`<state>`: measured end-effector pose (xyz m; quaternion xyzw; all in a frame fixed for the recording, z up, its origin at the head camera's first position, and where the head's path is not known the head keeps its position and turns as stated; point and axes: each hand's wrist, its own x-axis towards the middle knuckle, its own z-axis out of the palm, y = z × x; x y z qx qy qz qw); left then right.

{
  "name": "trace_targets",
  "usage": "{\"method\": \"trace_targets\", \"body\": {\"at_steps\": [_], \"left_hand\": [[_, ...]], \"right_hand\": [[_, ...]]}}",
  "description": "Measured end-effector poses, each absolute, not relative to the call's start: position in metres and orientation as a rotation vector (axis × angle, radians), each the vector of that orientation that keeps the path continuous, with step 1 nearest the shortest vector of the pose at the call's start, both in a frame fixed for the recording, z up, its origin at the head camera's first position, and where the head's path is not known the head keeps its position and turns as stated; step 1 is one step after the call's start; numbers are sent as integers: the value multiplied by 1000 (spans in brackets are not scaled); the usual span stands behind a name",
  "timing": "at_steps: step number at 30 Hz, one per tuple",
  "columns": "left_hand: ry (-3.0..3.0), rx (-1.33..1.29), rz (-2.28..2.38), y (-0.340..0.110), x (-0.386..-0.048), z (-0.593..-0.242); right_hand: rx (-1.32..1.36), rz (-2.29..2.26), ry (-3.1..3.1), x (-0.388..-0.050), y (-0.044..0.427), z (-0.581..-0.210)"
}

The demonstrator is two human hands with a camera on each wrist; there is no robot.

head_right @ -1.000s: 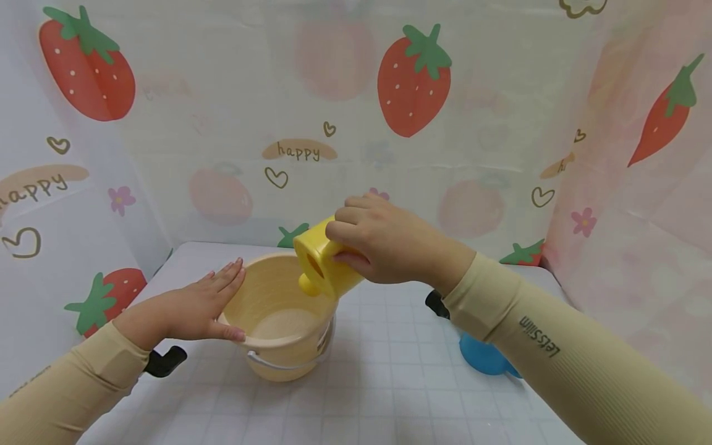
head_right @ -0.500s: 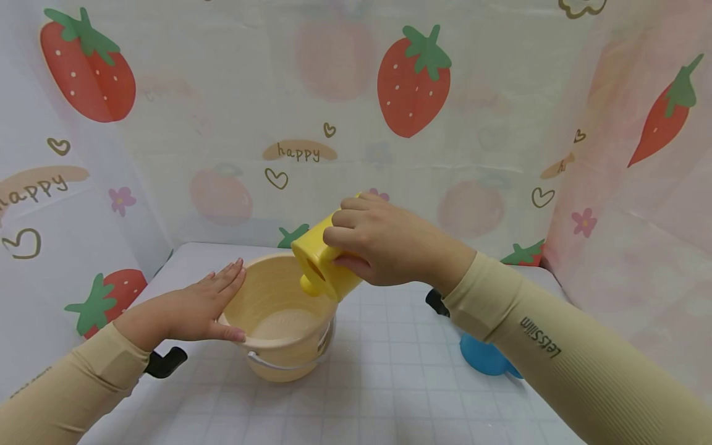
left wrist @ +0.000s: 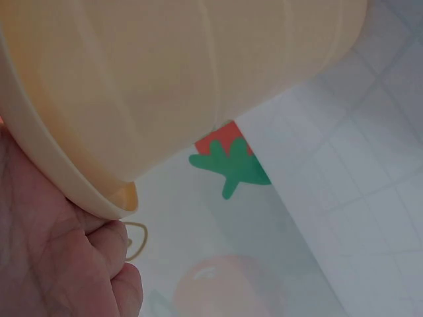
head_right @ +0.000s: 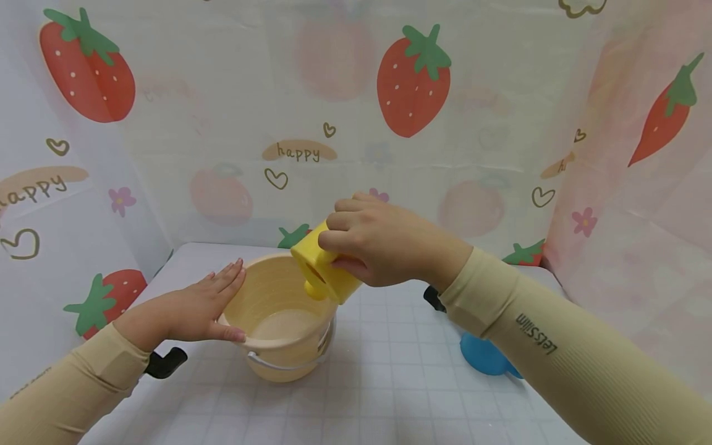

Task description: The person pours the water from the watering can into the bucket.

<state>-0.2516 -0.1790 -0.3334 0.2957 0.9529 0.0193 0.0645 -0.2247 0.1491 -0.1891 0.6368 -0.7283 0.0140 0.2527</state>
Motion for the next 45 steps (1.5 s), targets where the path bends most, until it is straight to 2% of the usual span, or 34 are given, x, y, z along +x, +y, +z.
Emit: {"method": "trace_targets", "body": {"at_steps": [32,45], "left_hand": [[2885,917,61,-179,-250,-333],[2881,911,49,-180,-253,-335]], "right_hand": [[1709,6,-2021,-224,152,-191],[1615,30,-2135,-226,150,-184]]}}
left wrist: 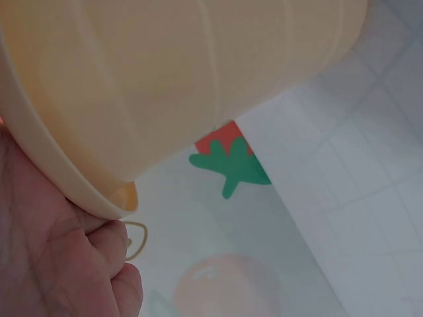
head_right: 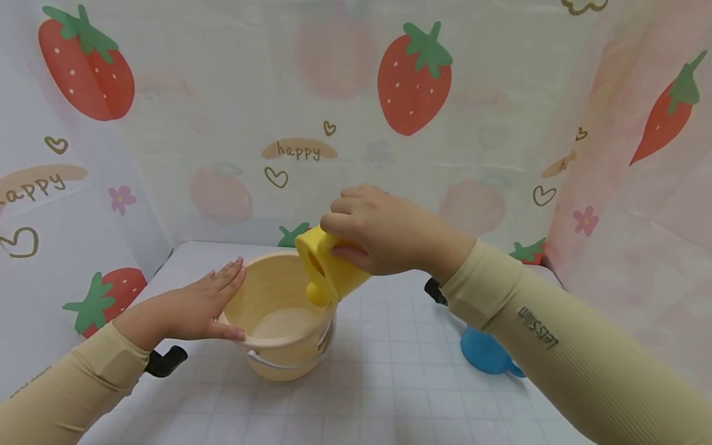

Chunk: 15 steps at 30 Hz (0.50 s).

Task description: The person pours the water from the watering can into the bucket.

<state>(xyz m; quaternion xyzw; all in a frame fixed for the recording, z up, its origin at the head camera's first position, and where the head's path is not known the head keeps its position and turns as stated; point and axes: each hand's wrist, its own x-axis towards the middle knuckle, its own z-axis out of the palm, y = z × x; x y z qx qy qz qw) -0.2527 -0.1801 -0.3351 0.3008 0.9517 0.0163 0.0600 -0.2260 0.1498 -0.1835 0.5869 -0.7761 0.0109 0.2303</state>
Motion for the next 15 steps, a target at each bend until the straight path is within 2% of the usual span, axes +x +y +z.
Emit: {"method": "trace_targets", "body": {"at_steps": [15], "left_hand": [[2867,892,61,-180,-252,-334]], "right_hand": [[1391,260,-2343,-232,169,-188]]}}
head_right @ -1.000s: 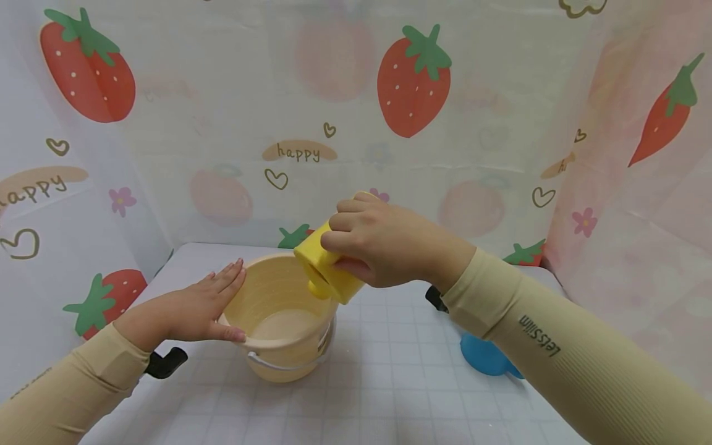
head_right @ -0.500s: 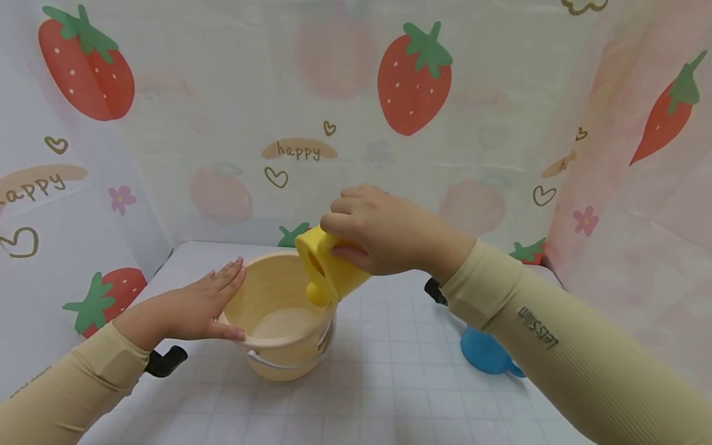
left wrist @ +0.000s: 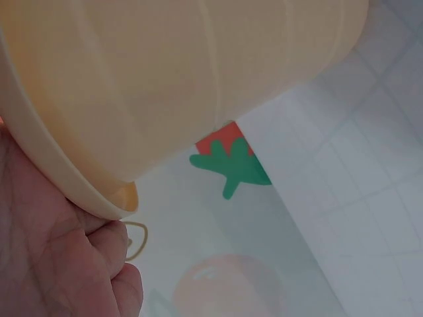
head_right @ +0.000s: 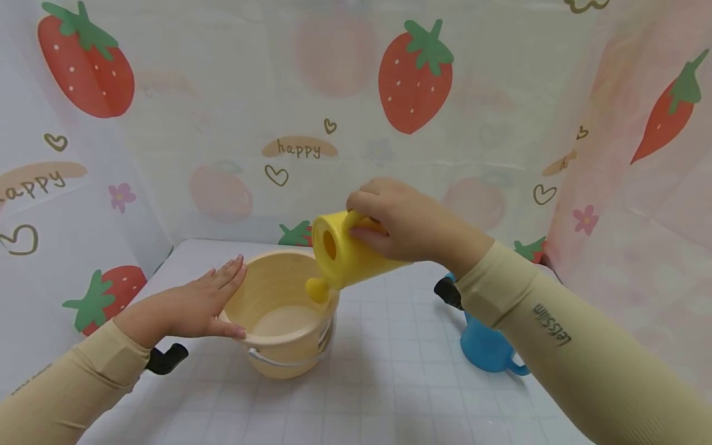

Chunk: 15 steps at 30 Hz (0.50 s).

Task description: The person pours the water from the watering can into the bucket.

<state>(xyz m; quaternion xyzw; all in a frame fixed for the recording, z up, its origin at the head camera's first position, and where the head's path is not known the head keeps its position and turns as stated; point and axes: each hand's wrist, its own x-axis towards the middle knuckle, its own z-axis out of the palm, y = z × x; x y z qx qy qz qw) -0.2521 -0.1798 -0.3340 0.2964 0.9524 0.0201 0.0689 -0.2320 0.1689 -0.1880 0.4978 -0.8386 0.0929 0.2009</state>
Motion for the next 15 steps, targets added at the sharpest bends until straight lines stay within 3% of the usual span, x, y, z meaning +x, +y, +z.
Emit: {"method": "trace_targets", "body": {"at_steps": [15], "left_hand": [[2870,889,46,-179,-253,-334]], "right_hand": [[1128,424,-2449,-235,182,-199]]}}
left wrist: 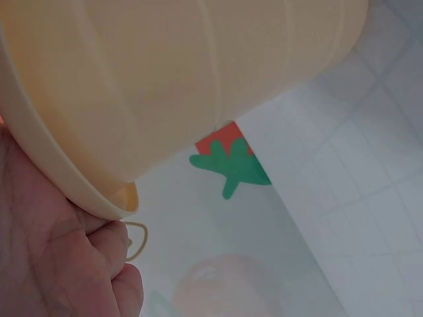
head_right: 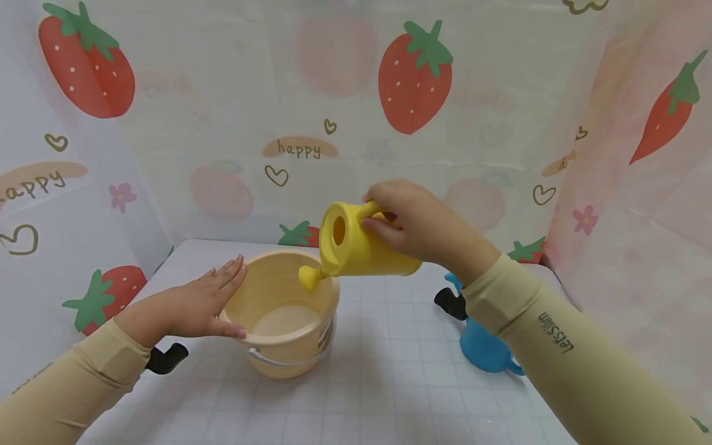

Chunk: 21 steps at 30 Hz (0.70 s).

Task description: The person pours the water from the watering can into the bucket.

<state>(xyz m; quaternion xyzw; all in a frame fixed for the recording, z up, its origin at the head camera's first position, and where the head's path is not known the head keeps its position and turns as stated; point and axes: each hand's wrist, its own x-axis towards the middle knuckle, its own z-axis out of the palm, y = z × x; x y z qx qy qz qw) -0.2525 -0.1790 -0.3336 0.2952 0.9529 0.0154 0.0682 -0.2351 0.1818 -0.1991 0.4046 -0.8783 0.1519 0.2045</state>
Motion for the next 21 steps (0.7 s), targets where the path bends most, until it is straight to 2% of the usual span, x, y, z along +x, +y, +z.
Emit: {"method": "trace_targets", "body": {"at_steps": [21], "left_hand": [[2873,897,73,-179,-252,-334]], "right_hand": [[683,969,-2360,-230,213,-244]]}}
